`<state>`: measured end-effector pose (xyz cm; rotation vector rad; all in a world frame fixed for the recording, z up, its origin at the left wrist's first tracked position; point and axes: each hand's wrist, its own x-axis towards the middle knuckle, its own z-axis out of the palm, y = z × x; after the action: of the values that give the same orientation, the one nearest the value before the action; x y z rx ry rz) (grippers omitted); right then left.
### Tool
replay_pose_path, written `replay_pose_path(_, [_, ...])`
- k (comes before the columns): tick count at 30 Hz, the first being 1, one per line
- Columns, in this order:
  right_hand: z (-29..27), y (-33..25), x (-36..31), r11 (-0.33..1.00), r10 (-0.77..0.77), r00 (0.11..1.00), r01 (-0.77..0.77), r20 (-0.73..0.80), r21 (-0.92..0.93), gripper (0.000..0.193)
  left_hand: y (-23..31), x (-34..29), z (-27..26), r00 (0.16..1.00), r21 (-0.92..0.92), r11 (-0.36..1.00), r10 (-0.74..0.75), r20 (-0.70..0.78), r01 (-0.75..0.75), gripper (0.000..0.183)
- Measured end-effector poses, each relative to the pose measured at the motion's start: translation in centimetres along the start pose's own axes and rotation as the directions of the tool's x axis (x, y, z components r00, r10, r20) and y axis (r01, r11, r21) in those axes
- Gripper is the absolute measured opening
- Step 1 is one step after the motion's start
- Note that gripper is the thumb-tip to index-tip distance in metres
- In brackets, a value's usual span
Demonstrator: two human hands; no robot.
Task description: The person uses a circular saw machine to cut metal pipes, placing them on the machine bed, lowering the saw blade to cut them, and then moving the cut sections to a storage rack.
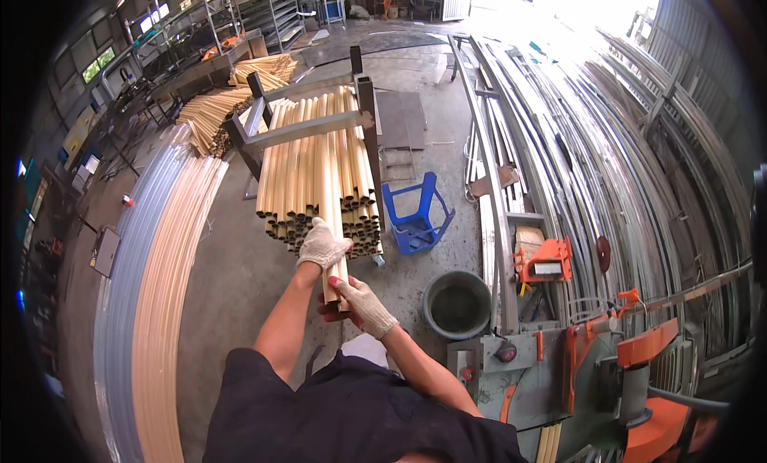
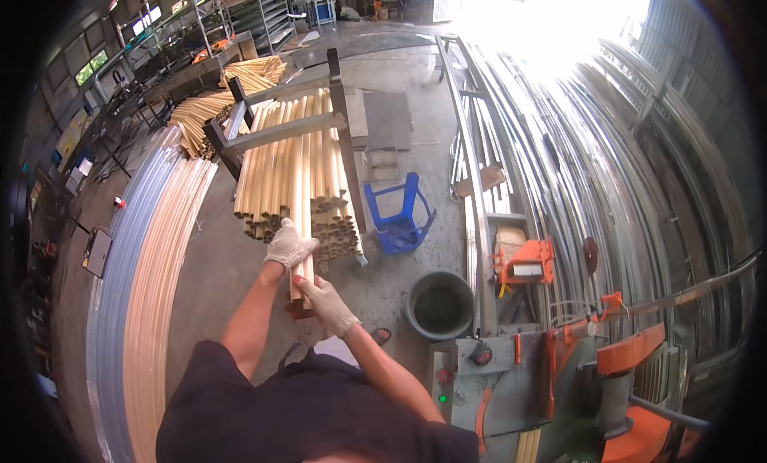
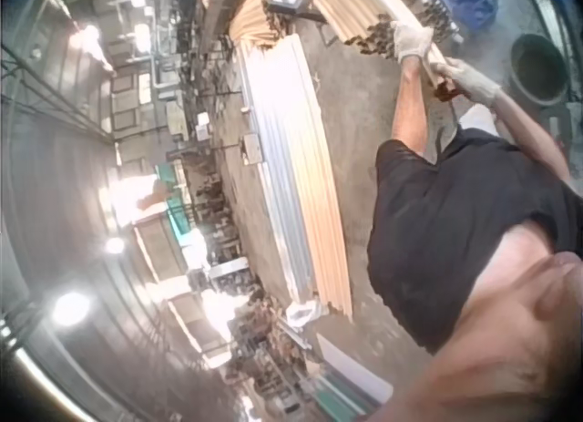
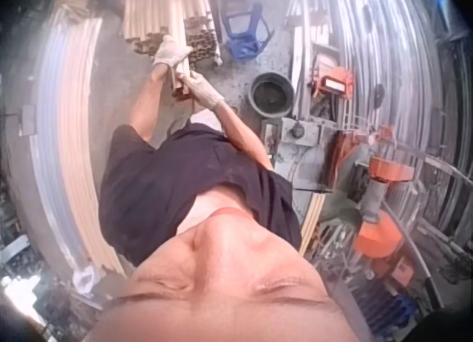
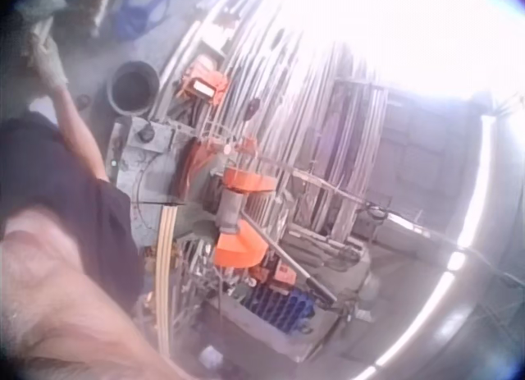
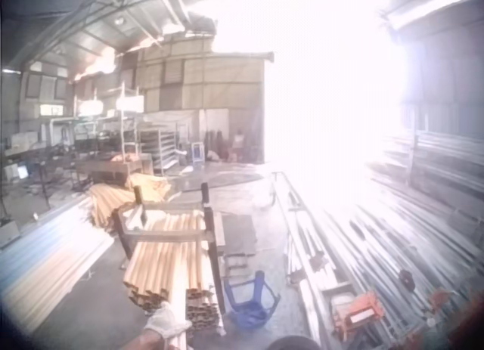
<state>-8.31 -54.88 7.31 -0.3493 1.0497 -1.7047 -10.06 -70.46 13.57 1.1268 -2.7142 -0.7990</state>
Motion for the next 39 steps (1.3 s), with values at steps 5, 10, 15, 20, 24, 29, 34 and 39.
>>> replay_pose_path(5, [-0.4,-5.4,4.3,0.999,-0.036,0.995,0.035,-0.091,-0.012,0.038,1.3,6.5,-0.1,0.999,-0.062,0.998,-0.024,-0.033,0.022,0.074])
replay_pose_path(10, [-2.7,-7.8,10.4,0.739,-0.293,0.907,0.013,-0.304,-0.673,0.038,1.2,13.5,0.1,0.992,-0.149,0.988,-0.045,-0.117,0.028,0.076])
replay_pose_path(15, [-4.8,-4.2,11.1,0.738,-0.412,0.805,0.019,-0.428,-0.675,0.040,1.3,13.3,1.4,0.990,0.103,0.994,-0.030,-0.141,0.045,0.075])
replay_pose_path(20, [-1.9,-4.4,10.6,0.904,-0.288,0.785,0.034,-0.549,-0.425,0.034,2.5,14.8,3.1,0.984,0.330,0.938,-0.047,-0.171,0.102,0.078])
replay_pose_path(24, [-2.3,-6.8,12.1,0.932,-0.283,0.788,0.092,-0.547,-0.350,0.034,2.6,20.1,3.6,0.981,0.246,0.965,-0.041,-0.188,0.087,0.066])
replay_pose_path(29, [-3.5,-7.4,13.6,0.992,-0.090,0.848,0.124,-0.522,0.032,0.034,3.0,25.7,4.1,0.980,0.301,0.953,0.091,-0.179,-0.033,0.042])
replay_pose_path(34, [-5.2,-9.0,7.4,0.994,-0.050,0.922,0.007,-0.383,-0.113,0.034,2.3,22.5,1.3,0.963,0.095,0.988,0.142,-0.227,-0.123,0.035])
replay_pose_path(39, [-3.4,-7.9,1.1,0.990,0.017,0.896,-0.078,-0.443,-0.120,0.038,1.3,21.5,-0.5,0.976,-0.099,0.987,0.107,-0.190,-0.128,0.036])
